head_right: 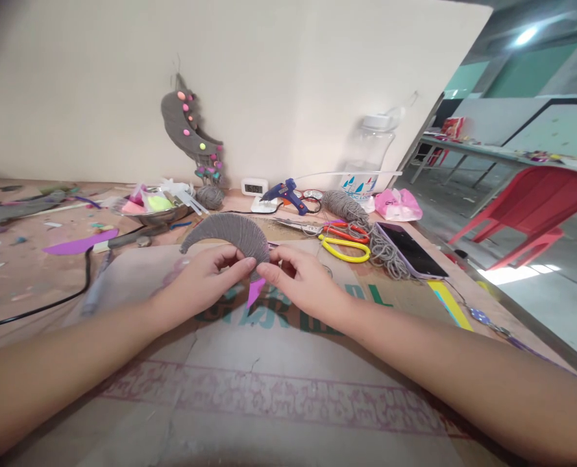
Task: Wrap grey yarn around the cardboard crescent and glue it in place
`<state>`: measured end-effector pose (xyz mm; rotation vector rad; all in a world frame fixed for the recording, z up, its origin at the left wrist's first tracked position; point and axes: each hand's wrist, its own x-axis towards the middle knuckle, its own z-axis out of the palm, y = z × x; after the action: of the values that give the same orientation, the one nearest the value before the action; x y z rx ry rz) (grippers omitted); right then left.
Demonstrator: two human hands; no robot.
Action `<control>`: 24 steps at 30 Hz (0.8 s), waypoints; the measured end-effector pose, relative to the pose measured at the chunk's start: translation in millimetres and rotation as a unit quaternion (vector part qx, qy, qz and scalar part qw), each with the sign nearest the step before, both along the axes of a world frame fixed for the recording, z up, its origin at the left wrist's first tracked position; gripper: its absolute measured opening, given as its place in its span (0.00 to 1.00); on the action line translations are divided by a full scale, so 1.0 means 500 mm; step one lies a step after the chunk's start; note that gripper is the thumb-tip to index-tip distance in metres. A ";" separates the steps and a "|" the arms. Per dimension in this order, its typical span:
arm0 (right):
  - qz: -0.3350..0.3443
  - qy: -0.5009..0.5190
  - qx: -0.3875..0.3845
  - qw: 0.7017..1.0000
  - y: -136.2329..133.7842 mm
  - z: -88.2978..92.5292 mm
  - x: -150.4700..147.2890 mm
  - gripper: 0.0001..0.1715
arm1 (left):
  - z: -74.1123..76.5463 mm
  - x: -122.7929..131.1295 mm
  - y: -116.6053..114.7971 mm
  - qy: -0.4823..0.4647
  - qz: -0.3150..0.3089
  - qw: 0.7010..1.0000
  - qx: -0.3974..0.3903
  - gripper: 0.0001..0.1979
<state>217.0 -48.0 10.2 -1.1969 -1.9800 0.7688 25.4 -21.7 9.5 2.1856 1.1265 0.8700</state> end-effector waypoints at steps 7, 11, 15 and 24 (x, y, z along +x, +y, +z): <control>-0.111 0.059 0.053 0.991 0.016 0.001 0.015 0.14 | -0.010 -0.002 0.008 -0.045 -0.002 0.998 -0.047 0.21; -0.127 0.058 0.091 0.986 0.015 -0.004 0.022 0.13 | -0.018 -0.003 0.016 -0.069 0.015 0.994 -0.085 0.21; -0.085 0.017 0.116 0.989 0.010 -0.008 0.024 0.15 | -0.023 -0.002 0.021 -0.099 0.022 0.987 -0.121 0.20; -0.092 -0.013 0.102 0.990 0.012 -0.005 0.018 0.14 | -0.023 -0.002 0.021 -0.097 0.010 0.991 -0.088 0.20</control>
<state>226.0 -42.1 7.4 -1.2504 -1.8864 0.4493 24.6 -11.0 -2.0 1.9070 1.0889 0.9328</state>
